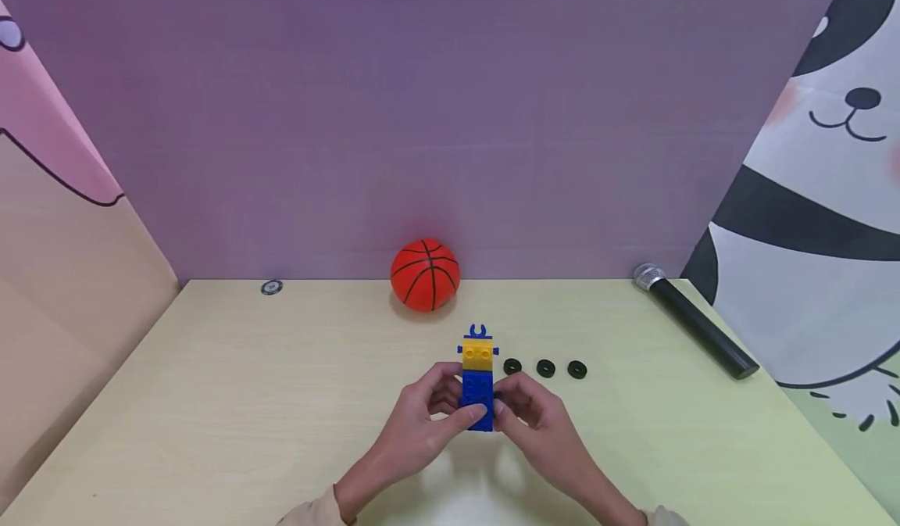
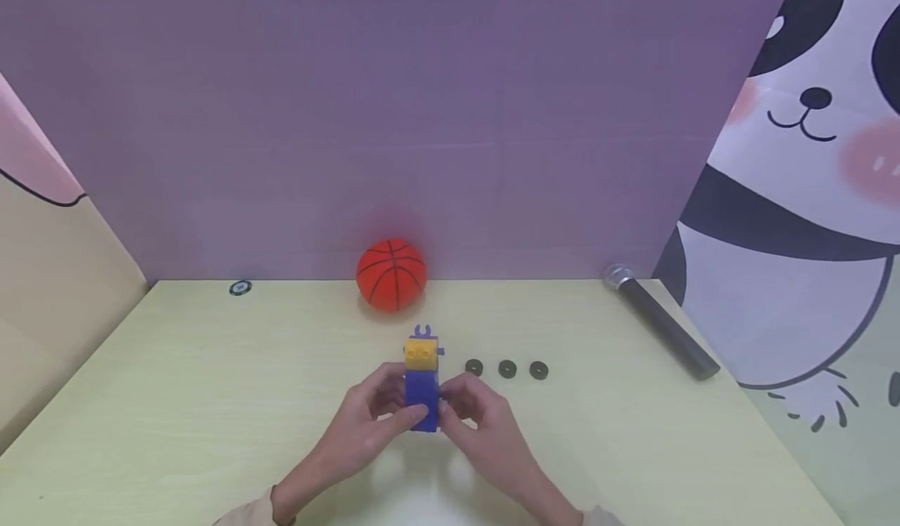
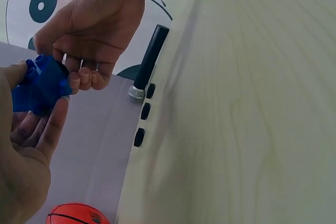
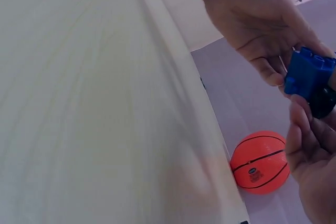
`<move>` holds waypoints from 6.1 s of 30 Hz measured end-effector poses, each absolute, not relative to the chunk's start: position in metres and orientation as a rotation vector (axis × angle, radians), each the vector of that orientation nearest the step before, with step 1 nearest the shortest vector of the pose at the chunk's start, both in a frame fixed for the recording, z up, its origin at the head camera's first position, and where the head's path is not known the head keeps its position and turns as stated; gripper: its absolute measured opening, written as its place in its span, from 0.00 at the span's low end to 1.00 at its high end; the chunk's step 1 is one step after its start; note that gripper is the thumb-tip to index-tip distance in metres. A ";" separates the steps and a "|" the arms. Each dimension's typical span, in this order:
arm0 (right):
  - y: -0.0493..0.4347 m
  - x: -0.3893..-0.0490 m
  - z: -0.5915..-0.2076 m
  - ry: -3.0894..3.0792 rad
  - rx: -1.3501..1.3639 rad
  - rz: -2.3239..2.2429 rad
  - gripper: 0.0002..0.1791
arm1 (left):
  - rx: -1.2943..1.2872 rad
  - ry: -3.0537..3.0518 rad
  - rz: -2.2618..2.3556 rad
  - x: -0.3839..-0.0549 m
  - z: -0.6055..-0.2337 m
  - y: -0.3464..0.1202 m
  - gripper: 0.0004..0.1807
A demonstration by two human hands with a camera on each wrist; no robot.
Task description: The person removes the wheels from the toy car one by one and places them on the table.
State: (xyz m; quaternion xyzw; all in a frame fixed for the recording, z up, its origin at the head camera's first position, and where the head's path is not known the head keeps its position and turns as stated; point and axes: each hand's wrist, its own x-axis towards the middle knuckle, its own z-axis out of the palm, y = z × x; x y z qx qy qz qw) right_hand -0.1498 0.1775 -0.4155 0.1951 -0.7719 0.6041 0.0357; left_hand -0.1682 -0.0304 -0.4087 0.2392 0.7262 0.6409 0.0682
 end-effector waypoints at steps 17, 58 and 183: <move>0.177 -0.152 -0.422 -2.248 0.836 1.187 0.18 | 0.706 2.276 1.861 -0.172 -0.410 -0.029 0.27; 0.185 -0.146 -0.416 -2.214 0.882 1.617 0.19 | 0.733 2.030 2.014 -0.174 -0.404 -0.036 0.25; 0.221 -0.136 -0.408 -2.352 1.065 0.861 0.30 | 0.769 1.944 1.608 -0.179 -0.407 -0.069 0.20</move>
